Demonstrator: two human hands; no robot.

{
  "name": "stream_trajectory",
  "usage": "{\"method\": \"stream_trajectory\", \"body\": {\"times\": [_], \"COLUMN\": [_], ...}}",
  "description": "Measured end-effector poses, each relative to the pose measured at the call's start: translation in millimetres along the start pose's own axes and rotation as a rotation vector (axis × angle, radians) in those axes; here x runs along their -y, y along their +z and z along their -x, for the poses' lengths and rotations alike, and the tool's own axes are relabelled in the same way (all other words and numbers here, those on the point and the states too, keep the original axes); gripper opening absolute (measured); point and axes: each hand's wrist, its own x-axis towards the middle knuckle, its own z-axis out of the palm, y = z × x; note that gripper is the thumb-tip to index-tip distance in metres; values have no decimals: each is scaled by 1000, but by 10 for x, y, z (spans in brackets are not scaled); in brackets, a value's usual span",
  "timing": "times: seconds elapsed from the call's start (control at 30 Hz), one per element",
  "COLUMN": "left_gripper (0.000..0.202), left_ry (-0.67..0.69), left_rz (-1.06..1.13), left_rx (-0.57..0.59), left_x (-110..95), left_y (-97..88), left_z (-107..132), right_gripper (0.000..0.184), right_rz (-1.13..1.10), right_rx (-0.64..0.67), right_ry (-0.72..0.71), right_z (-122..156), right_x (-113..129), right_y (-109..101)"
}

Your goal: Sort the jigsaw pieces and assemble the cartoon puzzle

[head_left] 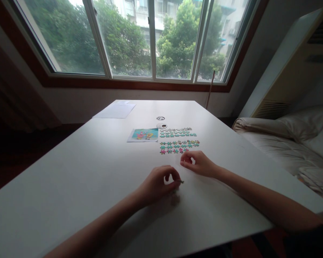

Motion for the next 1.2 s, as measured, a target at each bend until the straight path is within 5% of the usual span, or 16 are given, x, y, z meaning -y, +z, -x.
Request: {"method": "stream_trajectory", "body": {"times": [0.3,1.2], "left_gripper": [21,26], "left_ry": [-293,-310], "left_rz": [607,595], "left_rx": [-241,-153], "left_x": [5,-13], "left_y": [-68,-57], "left_z": [-116,-101], "right_gripper": [12,13], "right_rz": [-68,-296], "right_rx": [-23,-139], "right_ry": [-23,59], "right_z": [86,71], "right_x": [253,241], "right_y": [125,190]}}
